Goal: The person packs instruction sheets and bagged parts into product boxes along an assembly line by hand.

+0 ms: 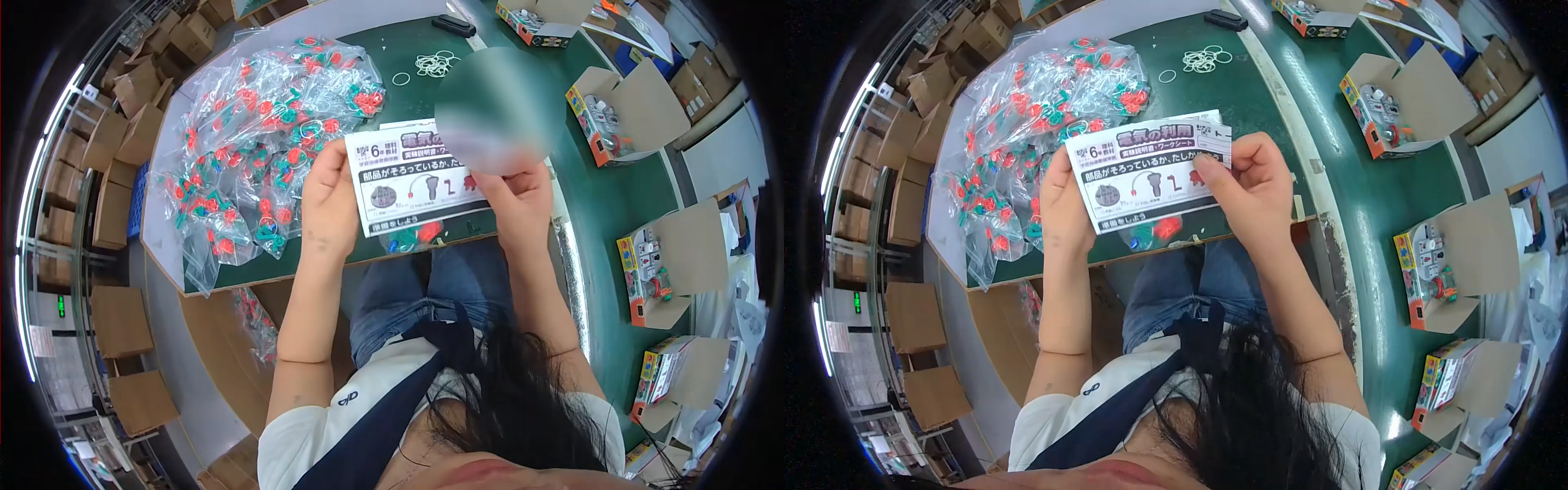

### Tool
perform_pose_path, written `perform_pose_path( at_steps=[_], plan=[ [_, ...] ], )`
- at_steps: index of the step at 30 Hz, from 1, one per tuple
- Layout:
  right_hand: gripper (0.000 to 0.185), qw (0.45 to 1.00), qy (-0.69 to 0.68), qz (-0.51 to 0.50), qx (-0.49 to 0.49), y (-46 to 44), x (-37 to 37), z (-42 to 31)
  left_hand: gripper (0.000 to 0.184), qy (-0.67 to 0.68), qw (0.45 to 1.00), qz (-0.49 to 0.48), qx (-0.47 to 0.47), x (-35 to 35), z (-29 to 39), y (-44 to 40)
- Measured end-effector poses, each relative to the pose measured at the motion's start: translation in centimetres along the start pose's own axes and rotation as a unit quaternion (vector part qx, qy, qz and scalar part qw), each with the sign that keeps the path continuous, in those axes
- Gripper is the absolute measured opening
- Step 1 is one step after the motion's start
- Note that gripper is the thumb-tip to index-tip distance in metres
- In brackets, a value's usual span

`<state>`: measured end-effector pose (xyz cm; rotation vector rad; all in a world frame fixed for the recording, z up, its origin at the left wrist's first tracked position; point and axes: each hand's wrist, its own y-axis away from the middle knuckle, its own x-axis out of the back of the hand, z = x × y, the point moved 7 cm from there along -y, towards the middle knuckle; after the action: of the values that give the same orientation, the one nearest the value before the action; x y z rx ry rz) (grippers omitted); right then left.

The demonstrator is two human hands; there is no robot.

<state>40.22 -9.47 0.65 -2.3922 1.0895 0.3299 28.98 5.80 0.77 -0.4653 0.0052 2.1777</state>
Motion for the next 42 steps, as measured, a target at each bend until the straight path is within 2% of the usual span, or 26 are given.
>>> perform_pose_path(
  at_steps=[1,4,7,8,11,14,16,17,19,20,22,23,24,26,27,28,31,33,34,35,36,37,38,40,41,42],
  plan=[
    [0.015,1.0,-0.018,0.012,-0.007,-0.1,-0.1,0.6,0.018,0.0,1.0,-0.001,0.003,0.0,-0.2,-0.2],
    [0.015,0.997,-0.052,0.044,-0.028,-0.4,0.8,1.7,0.02,0.11,0.993,0.027,0.007,0.0,-1.3,-1.1],
    [0.015,0.991,-0.04,0.005,-0.127,-0.9,2.0,3.0,0.021,0.17,0.984,-0.009,0.051,0.2,-2.5,-2.0],
    [0.015,0.991,-0.039,0.011,-0.129,-1.1,2.4,3.1,0.022,0.201,0.977,-0.028,0.069,0.2,-2.7,-2.2],
    [0.017,0.985,-0.046,-0.077,-0.15,-1.6,2.3,3.3,0.02,0.219,0.969,-0.05,0.102,-0.7,-3.2,-1.9],
    [0.02,0.995,-0.016,-0.05,-0.089,-1.7,2.0,4.7,0.024,0.248,0.959,-0.052,0.128,-0.4,-4.7,-1.5],
    [0.022,0.997,0.064,0.009,-0.045,-1.5,2.7,5.1,0.037,0.28,0.951,-0.086,0.096,-1.9,-3.2,-0.8],
    [0.022,0.998,0.035,0.019,-0.046,-1.2,2.4,5.0,0.043,0.12,0.989,-0.068,0.055,-1.4,-3.2,-0.8],
    [0.022,0.999,0.016,0.029,-0.017,-1.1,2.4,4.2,0.05,0.021,0.996,-0.084,-0.001,-1.7,-2.7,-0.9],
    [0.023,0.998,0.024,0.051,-0.021,-0.6,2.8,3.5,0.05,0.08,0.991,-0.106,-0.004,-2.5,-2.5,-0.4],
    [0.026,0.997,0.014,0.081,-0.004,-0.6,3.4,3.0,0.051,0.123,0.966,-0.211,-0.086,-5.0,-1.8,-0.2],
    [0.03,0.996,-0.003,0.091,0.018,-0.5,4.0,2.6,0.051,0.135,0.96,-0.23,-0.08,-5.2,-2.3,-0.2],
    [0.03,0.994,0.009,0.106,0.028,-0.2,4.7,2.0,0.051,0.076,0.979,-0.185,-0.048,-4.0,-3.5,-0.9],
    [0.033,0.999,0.008,0.042,0.022,0.2,4.4,1.0,0.053,-0.05,0.995,-0.087,0.013,-2.1,-5.7,-2.0],
    [0.035,1.0,0.003,0.003,0.018,0.8,4.3,0.6,0.053,-0.046,0.994,-0.096,0.012,-2.4,-6.4,-1.8],
    [0.035,1.0,0.007,0.007,0.019,1.0,4.8,0.4,0.053,-0.033,0.992,-0.121,0.019,-2.9,-6.9,-1.9],
    [0.036,0.959,0.235,-0.148,-0.055,2.2,6.0,0.3,0.052,-0.005,0.987,-0.157,0.027,-3.7,-7.6,-2.1],
    [0.024,0.961,0.245,-0.025,-0.127,3.4,9.7,-2.0,0.049,0.018,0.974,-0.222,0.036,-6.1,-7.5,-1.8],
    [0.022,0.914,0.361,0.132,-0.129,4.2,13.4,-5.7,0.048,0.029,0.966,-0.254,0.04,-7.0,-7.5,-1.7],
    [0.021,0.822,0.451,0.308,-0.162,6.0,17.1,-9.6,0.048,0.031,0.967,-0.25,0.04,-7.1,-7.4,-1.9],
    [0.023,0.728,0.475,0.453,-0.198,8.3,19.9,-13.5,0.048,0.037,0.966,-0.25,0.044,-7.3,-7.3,-2.1],
    [0.02,0.783,0.398,0.477,-0.036,9.5,22.9,-16.4,0.047,0.042,0.965,-0.253,0.049,-7.5,-7.3,-2.2],
    [0.018,0.822,0.318,0.457,0.123,11.0,25.6,-19.2,0.046,0.049,0.964,-0.255,0.055,-7.7,-7.4,-2.3],
    [0.026,0.841,0.231,0.449,0.195,13.8,29.5,-21.2,0.046,0.051,0.965,-0.249,0.06,-7.6,-7.9,-2.6],
    [0.026,0.841,0.232,0.45,0.19,14.4,30.6,-20.8,0.046,0.049,0.966,-0.244,0.071,-7.7,-8.1,-3.3],
    [0.029,0.847,0.209,0.47,0.136,15.3,31.9,-19.3,0.045,0.048,0.967,-0.238,0.076,-7.7,-8.4,-3.6]
  ],
)
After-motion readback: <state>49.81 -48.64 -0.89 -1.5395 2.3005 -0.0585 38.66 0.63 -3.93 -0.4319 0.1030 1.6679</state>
